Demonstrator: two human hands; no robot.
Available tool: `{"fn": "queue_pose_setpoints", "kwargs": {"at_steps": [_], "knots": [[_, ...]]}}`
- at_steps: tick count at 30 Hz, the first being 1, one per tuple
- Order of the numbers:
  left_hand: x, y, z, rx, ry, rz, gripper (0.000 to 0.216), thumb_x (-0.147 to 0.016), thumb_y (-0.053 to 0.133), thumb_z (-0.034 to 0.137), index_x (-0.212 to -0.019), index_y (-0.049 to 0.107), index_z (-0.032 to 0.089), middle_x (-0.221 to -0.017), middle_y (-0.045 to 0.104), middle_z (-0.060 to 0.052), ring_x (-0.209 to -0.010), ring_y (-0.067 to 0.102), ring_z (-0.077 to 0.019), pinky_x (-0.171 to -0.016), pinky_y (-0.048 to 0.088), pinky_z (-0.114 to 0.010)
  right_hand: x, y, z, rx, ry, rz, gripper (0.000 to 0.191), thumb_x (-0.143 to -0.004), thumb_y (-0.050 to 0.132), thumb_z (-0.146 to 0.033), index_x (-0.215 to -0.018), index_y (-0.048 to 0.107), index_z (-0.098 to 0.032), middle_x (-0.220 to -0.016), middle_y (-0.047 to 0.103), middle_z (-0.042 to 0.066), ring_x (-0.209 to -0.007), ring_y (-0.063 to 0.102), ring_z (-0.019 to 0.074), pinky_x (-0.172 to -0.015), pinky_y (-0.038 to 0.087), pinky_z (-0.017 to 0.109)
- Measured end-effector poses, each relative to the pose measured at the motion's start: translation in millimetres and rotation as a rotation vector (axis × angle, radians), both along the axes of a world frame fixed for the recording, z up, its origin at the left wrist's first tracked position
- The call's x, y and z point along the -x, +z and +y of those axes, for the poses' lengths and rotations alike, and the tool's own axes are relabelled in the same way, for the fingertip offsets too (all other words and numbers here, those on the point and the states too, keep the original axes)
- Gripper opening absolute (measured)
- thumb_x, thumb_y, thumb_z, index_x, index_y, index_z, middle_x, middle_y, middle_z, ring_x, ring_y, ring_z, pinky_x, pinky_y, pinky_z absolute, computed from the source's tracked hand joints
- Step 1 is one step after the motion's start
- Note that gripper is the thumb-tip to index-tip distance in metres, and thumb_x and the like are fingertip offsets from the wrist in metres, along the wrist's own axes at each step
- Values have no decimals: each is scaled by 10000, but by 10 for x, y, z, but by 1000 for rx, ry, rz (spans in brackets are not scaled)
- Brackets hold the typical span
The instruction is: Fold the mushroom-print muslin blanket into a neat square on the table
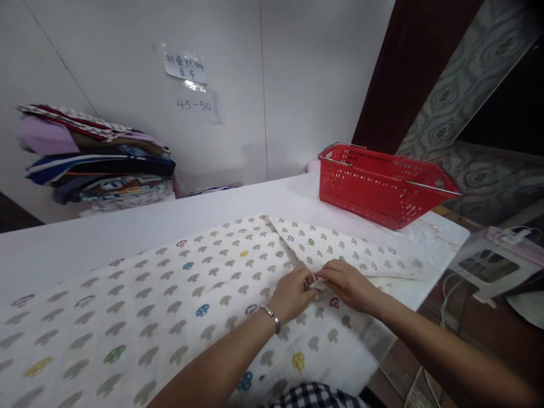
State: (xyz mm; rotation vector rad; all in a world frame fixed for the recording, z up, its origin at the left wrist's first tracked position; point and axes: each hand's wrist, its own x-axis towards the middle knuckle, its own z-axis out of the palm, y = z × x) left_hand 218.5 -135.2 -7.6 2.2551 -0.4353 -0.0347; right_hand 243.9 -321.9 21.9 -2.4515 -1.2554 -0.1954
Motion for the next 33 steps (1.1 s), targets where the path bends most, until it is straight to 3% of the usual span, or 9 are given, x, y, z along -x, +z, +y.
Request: {"fn": "queue_pose_setpoints", "kwargs": {"at_steps": [5,9,12,14,18,23,27,30,33], "knots": [[-81,157,-163,-55,183,-19,111,-717,476,219,-615,444,190,-562,470,31,-574,440,-118,-552,286,-246,47,91,-53,21,-71,-228,273,-850,389,-124,-1007,607,-172,-835,598,81,-771,514,175,-687,403,320],[-213,388,-280,272,317,126,226,-701,490,245,-532,354,186,-481,411,46,-493,413,-90,-487,292,-217,138,123,-119,-126,-193,-298,279,-846,416,-150,-1074,570,-192,-918,604,94,-835,531,199,-722,425,342],[-250,573,-342,555,287,363,253,-721,502,321,-556,359,193,-436,422,60,-388,387,-67,-406,290,-193,238,35,-166,-232,-276,-281,282,-847,452,-212,-1120,520,-223,-945,604,91,-866,550,209,-748,440,352],[-242,654,-382,644,245,445,254,-724,515,347,-574,386,188,-446,470,54,-348,375,-52,-370,281,-183,298,-63,-188,-217,-322,-206,245,-856,448,-255,-1090,515,-224,-852,612,72,-780,569,194,-693,450,325],[-229,677,-455,655,168,435,238,-727,526,343,-594,420,177,-508,555,23,-348,401,-45,-363,300,-173,345,-207,-231,-167,-423,-61,209,-867,421,-301,-1039,502,-214,-696,592,13,-570,545,137,-536,410,245],[-254,636,-509,519,164,313,251,-725,535,357,-590,418,181,-527,570,23,-367,422,-57,-387,328,-186,255,-84,-265,-129,-634,-311,426,-799,524,-391,-1163,475,-178,-762,592,65,-669,554,199,-605,420,301],[-243,679,-522,532,115,275,269,-733,540,385,-605,427,178,-541,556,27,-412,430,-59,-427,347,-186,81,109,-252,-164,-491,-326,206,-786,520,-272,-963,596,-201,-1040,567,120,-916,518,246,-762,411,370],[-222,683,-471,607,8,265,263,-749,527,424,-680,458,180,-623,563,25,-444,429,-59,-434,349,-185,-262,264,-320,-274,-430,-100,143,-783,471,-212,-790,612,-187,-868,618,63,-775,544,175,-683,421,288],[-210,588,-368,514,-21,275,250,-755,520,424,-708,488,181,-666,570,19,-462,439,-65,-447,354,-192,-902,516,-481,-268,-515,120,171,-755,490,-265,-707,618,-161,-637,596,9,-610,523,135,-552,387,224]]}}
